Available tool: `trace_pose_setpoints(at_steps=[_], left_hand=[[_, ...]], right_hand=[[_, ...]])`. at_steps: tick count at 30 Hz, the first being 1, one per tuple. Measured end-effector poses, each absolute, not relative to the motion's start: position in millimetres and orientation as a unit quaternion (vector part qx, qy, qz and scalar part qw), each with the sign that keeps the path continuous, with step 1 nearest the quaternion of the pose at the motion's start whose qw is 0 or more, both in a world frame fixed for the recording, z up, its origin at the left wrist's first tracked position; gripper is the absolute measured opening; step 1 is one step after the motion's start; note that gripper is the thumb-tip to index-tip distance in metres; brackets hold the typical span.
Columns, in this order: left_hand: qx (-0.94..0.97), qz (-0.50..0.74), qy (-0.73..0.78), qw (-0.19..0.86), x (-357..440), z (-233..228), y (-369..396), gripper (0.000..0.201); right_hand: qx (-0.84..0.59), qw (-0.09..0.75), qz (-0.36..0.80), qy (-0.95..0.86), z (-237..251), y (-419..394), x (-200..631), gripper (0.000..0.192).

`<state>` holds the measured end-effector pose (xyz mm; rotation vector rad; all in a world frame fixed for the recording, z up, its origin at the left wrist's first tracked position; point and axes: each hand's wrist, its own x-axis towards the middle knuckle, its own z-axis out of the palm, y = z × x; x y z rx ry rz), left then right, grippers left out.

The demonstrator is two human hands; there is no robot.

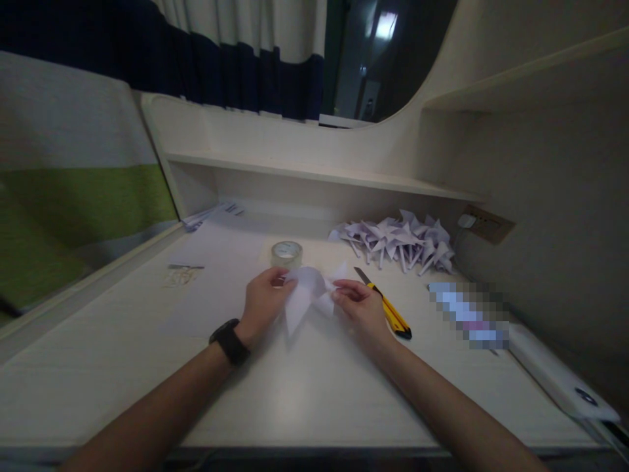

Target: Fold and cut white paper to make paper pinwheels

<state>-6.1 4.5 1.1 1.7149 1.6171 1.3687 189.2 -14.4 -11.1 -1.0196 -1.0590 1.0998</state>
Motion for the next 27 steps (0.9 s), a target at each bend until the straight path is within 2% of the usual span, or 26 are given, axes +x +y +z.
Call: trace_pose_setpoints(at_steps=[4, 12, 18, 27], left_hand=[[0.667, 0.444, 0.588, 0.113, -2.6, 2.2, -2.0, 0.017], [0.713, 0.389, 0.583, 0.017, -0.5, -2.0, -5.2, 0.019], [0.822, 0.287, 0.483, -0.097, -2.6, -1.9, -13.3, 0.030], [0.844, 0.337, 0.386, -0.161, 2.3, -7.0, -14.9, 0.020]], right_hand=[[-0.432, 0.580, 0.508, -0.468, -11.6, -16.7, 188.0, 0.039], [-0.429, 0.565, 0.530, -0.464, -8.0, -19.6, 187.8, 0.039], [-0.426, 0.565, 0.538, -0.459, -8.7, -20.1, 186.1, 0.038], [-0.411, 0.607, 0.533, -0.422, -8.4, -18.0, 186.5, 0.041]])
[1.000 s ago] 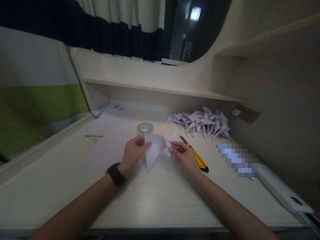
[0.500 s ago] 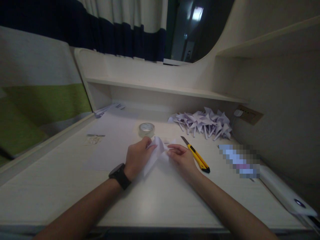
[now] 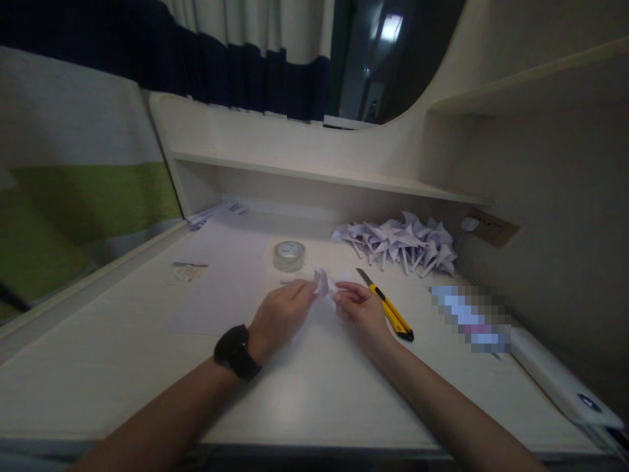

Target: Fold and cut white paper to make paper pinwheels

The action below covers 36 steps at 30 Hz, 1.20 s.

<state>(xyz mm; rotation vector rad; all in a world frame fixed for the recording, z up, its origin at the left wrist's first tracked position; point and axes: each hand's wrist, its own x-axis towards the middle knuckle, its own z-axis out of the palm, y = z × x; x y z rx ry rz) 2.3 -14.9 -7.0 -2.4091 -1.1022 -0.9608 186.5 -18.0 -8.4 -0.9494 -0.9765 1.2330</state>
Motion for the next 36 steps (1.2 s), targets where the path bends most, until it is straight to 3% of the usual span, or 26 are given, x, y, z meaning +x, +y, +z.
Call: trace_pose_setpoints(at_steps=[7, 14, 22, 29, 33, 36], left_hand=[[-0.826, -0.272, -0.419, 0.260, 2.8, 2.6, -21.9, 0.012], [-0.837, -0.147, -0.497, 0.177, 2.9, 4.4, -23.4, 0.020], [-0.848, -0.198, -0.461, 0.170, 12.4, 4.6, -26.4, 0.020], [-0.861, -0.311, -0.401, -0.039, -0.9, -13.1, -1.6, 0.025], [-0.730, -0.447, -0.481, -0.188, -4.9, -18.6, 11.0, 0.043], [-0.631, -0.491, -0.494, -0.343, -2.7, -17.1, 12.4, 0.045]], right_hand=[[-0.403, 0.610, 0.532, -0.427, -15.7, -12.6, 190.7, 0.040], [-0.392, 0.596, 0.547, -0.438, -16.1, -14.9, 187.8, 0.040], [-0.401, 0.583, 0.557, -0.436, -10.1, -20.6, 185.3, 0.045], [-0.416, 0.576, 0.552, -0.436, -11.7, -18.1, 188.0, 0.046], [-0.408, 0.582, 0.566, -0.417, -12.4, -17.9, 188.9, 0.047], [-0.404, 0.591, 0.573, -0.398, -9.2, -19.4, 188.7, 0.048]])
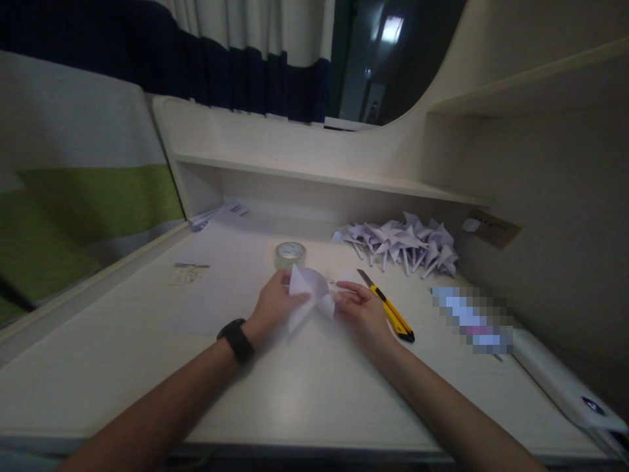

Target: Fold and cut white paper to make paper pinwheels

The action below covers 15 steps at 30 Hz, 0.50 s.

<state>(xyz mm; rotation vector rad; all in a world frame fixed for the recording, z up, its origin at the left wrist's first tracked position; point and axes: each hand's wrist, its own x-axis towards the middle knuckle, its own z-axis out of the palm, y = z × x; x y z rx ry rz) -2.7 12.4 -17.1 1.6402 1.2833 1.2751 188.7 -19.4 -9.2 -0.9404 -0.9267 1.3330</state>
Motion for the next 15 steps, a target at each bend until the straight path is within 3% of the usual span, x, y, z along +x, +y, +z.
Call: trace_pose_setpoints(at_steps=[3, 6, 11, 15], left_hand=[[0.605, 0.500, 0.452, 0.424, -0.1, -13.8, 9.3, 0.043], [0.620, 0.497, 0.457, 0.400, 1.3, -12.3, 6.3, 0.039], [0.710, 0.441, 0.518, 0.181, 3.5, -12.3, 0.3, 0.014], [0.786, 0.395, 0.475, 0.007, 5.0, -9.2, -6.9, 0.013]], right_hand=[[-0.401, 0.599, 0.576, -0.386, -4.9, -21.0, 188.8, 0.049], [-0.410, 0.602, 0.567, -0.384, -2.9, -21.8, 188.8, 0.050], [-0.406, 0.599, 0.568, -0.392, -5.6, -22.7, 186.0, 0.051], [-0.405, 0.595, 0.573, -0.393, -6.7, -23.8, 183.3, 0.049]])
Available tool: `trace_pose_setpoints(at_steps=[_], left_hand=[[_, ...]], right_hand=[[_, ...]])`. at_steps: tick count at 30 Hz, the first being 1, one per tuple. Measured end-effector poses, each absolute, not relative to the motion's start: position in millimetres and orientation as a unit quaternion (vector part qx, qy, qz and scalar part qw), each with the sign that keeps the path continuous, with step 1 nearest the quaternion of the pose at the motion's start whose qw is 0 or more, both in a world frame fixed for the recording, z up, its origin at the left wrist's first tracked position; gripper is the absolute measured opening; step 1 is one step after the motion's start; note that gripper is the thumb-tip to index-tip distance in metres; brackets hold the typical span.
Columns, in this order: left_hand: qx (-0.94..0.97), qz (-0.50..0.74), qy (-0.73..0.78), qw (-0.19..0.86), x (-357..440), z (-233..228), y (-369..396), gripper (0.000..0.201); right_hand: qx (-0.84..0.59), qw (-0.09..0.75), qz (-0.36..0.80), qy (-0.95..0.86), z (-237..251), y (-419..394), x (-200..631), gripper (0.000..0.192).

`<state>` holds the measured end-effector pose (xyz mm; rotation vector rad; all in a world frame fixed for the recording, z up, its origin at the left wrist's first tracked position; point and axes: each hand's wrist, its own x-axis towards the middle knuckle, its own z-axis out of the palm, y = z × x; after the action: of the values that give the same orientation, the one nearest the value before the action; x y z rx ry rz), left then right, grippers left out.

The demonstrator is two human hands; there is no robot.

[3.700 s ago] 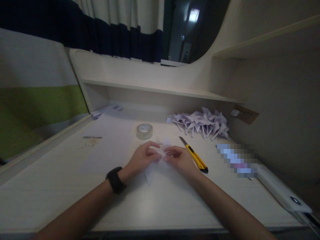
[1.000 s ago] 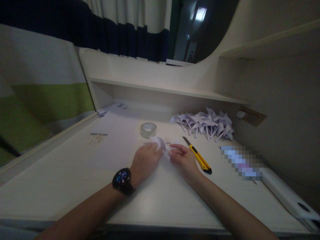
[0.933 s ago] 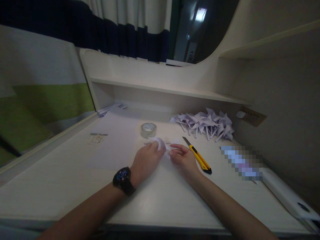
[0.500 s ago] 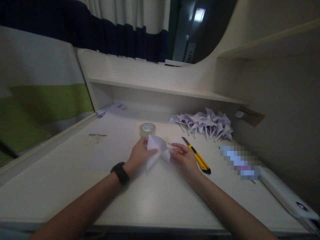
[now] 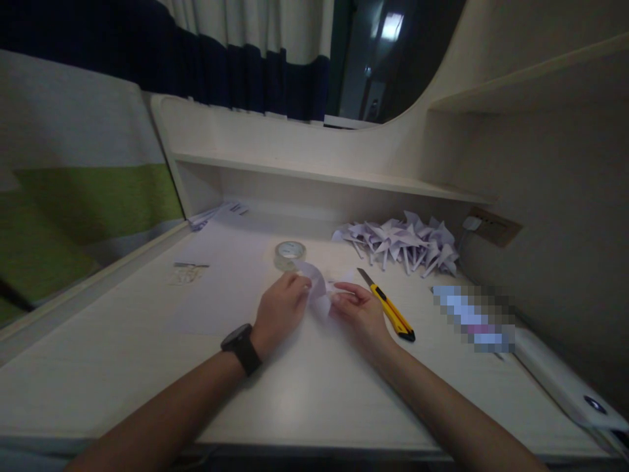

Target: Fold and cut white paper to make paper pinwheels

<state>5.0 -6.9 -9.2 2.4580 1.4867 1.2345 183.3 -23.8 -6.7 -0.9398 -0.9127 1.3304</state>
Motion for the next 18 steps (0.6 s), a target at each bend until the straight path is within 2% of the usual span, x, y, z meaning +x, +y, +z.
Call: trace_pose_setpoints(at_steps=[2, 4, 10, 15, 18], left_hand=[[0.804, 0.387, 0.451, -0.021, 4.5, -8.7, -7.7, 0.014], [0.809, 0.402, 0.428, -0.006, 3.6, -10.2, -5.9, 0.015], [0.782, 0.452, 0.417, 0.095, 3.7, -14.0, 0.8, 0.010], [0.745, 0.445, 0.437, 0.237, 2.8, -5.5, -1.2, 0.033], [0.720, 0.434, 0.449, 0.304, 0.5, -2.7, 0.3, 0.032]], right_hand=[[-0.405, 0.596, 0.573, -0.392, -6.1, -24.0, 182.9, 0.049], [-0.403, 0.597, 0.572, -0.392, -5.5, -23.7, 183.1, 0.049], [-0.401, 0.596, 0.575, -0.392, -7.8, -20.9, 185.0, 0.048], [-0.406, 0.590, 0.563, -0.412, -11.0, -19.0, 186.9, 0.046], [-0.405, 0.593, 0.555, -0.420, -10.7, -19.1, 187.4, 0.045]])
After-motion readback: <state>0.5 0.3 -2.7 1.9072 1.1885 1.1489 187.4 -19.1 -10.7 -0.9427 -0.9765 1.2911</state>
